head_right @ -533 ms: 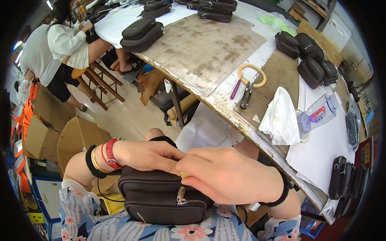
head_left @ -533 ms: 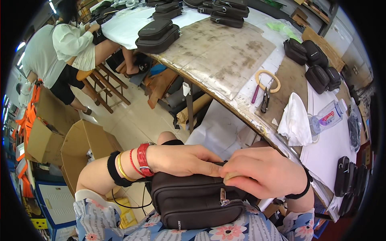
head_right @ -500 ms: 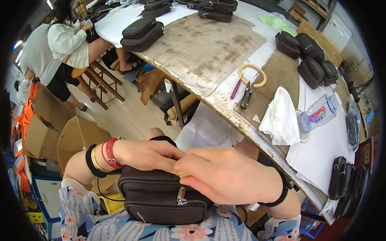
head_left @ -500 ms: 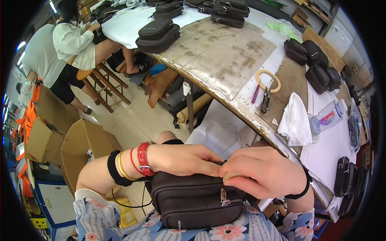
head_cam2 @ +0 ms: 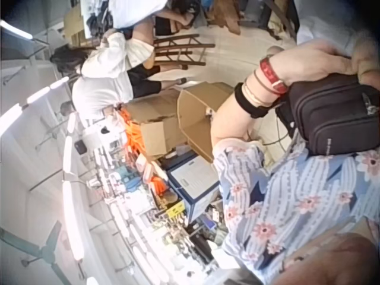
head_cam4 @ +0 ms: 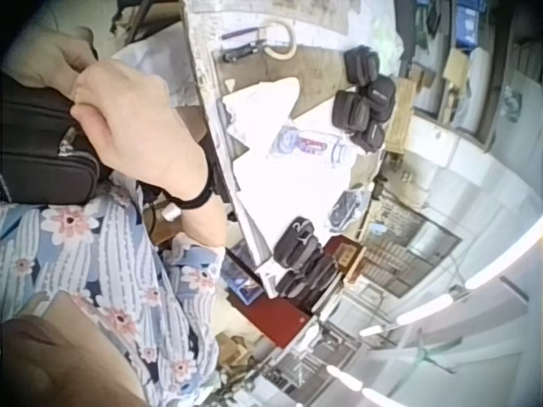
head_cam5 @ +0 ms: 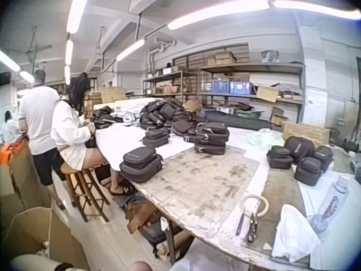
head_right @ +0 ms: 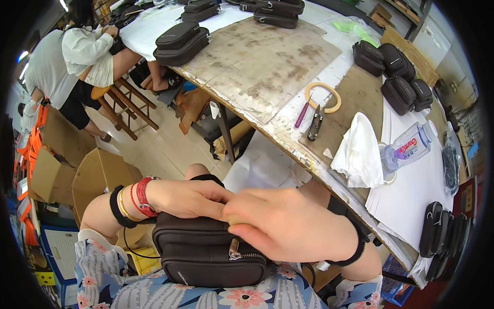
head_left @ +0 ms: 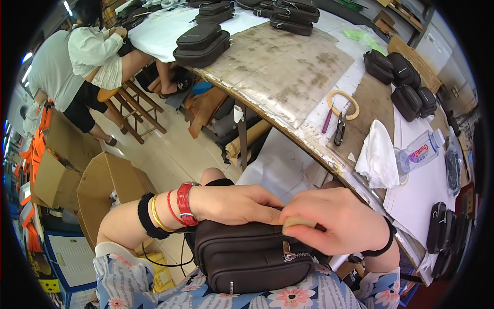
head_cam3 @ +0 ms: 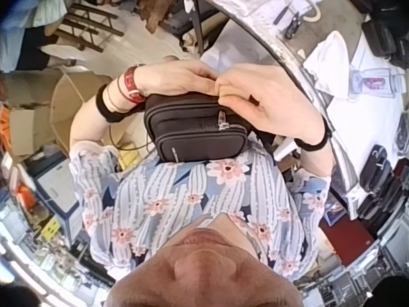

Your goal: The person assembles a small brown bag by hand, using a purple tool to adjust the zipper and a small wooden block to press the seams. They then apply a strip of clear tape to the bag's surface. The task is performed at a workbench in a factory setting.

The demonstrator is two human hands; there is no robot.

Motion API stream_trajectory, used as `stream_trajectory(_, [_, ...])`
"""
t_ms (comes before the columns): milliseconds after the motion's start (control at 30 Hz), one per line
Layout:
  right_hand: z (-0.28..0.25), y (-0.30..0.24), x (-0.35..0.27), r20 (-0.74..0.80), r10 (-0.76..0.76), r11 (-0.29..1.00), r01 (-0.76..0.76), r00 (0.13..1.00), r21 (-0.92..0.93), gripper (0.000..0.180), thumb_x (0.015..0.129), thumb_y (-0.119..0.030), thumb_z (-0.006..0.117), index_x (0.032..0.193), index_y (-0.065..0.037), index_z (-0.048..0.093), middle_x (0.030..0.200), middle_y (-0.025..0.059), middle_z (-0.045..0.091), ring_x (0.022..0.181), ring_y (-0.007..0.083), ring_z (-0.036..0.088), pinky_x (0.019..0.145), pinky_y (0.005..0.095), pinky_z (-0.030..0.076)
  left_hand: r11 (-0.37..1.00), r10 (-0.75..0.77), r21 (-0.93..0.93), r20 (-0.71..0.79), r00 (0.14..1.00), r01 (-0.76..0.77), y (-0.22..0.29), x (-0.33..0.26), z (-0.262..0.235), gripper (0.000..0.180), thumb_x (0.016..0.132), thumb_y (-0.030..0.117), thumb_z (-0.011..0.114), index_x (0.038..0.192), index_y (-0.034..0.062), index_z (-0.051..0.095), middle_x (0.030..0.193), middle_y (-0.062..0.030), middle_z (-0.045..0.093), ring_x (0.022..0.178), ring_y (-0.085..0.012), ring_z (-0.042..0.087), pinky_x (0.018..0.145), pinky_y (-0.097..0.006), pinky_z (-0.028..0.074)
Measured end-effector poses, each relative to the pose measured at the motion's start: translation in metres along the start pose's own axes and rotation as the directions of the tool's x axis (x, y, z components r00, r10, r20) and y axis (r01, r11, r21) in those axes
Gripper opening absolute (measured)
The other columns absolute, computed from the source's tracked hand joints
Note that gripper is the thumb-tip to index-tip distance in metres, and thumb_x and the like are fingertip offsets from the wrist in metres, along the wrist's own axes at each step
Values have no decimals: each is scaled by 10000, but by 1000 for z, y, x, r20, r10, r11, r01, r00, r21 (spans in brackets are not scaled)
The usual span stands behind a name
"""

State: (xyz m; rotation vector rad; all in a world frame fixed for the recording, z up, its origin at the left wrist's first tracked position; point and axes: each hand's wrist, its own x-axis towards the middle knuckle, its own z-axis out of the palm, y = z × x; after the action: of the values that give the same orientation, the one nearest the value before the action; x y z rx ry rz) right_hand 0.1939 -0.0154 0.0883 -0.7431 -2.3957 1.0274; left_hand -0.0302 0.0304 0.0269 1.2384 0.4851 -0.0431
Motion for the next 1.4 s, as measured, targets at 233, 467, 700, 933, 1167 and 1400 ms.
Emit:
stream_trajectory(233, [7, 1, 3, -33, -24, 1000, 25, 999, 11, 167, 851, -69, 685, 993, -32, 603, 868, 118, 624, 771, 324, 638, 660, 395, 508, 1000, 27, 7, 12, 1000, -27, -3, 2, -2, 470, 1015, 365, 540, 1250, -38, 599, 1118, -51, 661, 975, -77, 571, 839, -241, 481])
stream_trajectory(467, [2, 0, 0, -20, 2, 1000, -2, 1000, 19, 161, 856, -79, 684, 987, -31, 603, 845, 116, 613, 751, 324, 630, 648, 400, 498, 999, 38, 30, -2, 999, -37, -4, 3, -1, 470, 1015, 371, 540, 1227, -43, 612, 1086, -39, 659, 951, -73, 563, 820, -242, 481])
stream_trajectory(700, [0, 2, -1, -8, 33, 999, -33, 999, 20, 163, 858, -85, 686, 990, -31, 607, 839, 112, 610, 736, 326, 623, 638, 397, 494, 1000, -17, -8, -5, 1000, 17, 0, 1, 1, 500, 1014, 388, 538, 1242, -52, 601, 1094, -51, 658, 956, -82, 564, 826, -247, 479])
stream_trajectory(933, [1, 2, -1, 5, 57, 998, -57, 998, 35, 147, 859, -82, 685, 972, -32, 604, 835, 112, 607, 736, 322, 619, 634, 397, 490, 999, -51, -8, 25, 998, 51, 3, 0, -2, 454, 1022, 310, 539, 1299, -49, 546, 1171, -50, 633, 1028, -82, 550, 891, -253, 465])
stream_trajectory(1167, [11, 2, 4, -51, 10, 999, -8, 999, 49, 151, 855, -83, 687, 969, -34, 602, 828, 112, 600, 736, 322, 617, 631, 397, 487, 998, 41, 46, -5, 999, -41, -7, 2, -3, 491, 1014, 384, 538, 1251, -42, 601, 1078, -50, 662, 948, -84, 568, 825, -248, 479])
stream_trajectory(1400, [5, 0, 2, -16, 38, 998, -37, 999, 46, 160, 854, -91, 692, 974, -37, 601, 828, 113, 599, 738, 325, 616, 633, 396, 488, 1000, -13, 2, 29, 999, 13, -2, 1, -1, 451, 1025, 313, 533, 1295, -47, 547, 1162, -48, 636, 1035, -83, 547, 899, -253, 460])
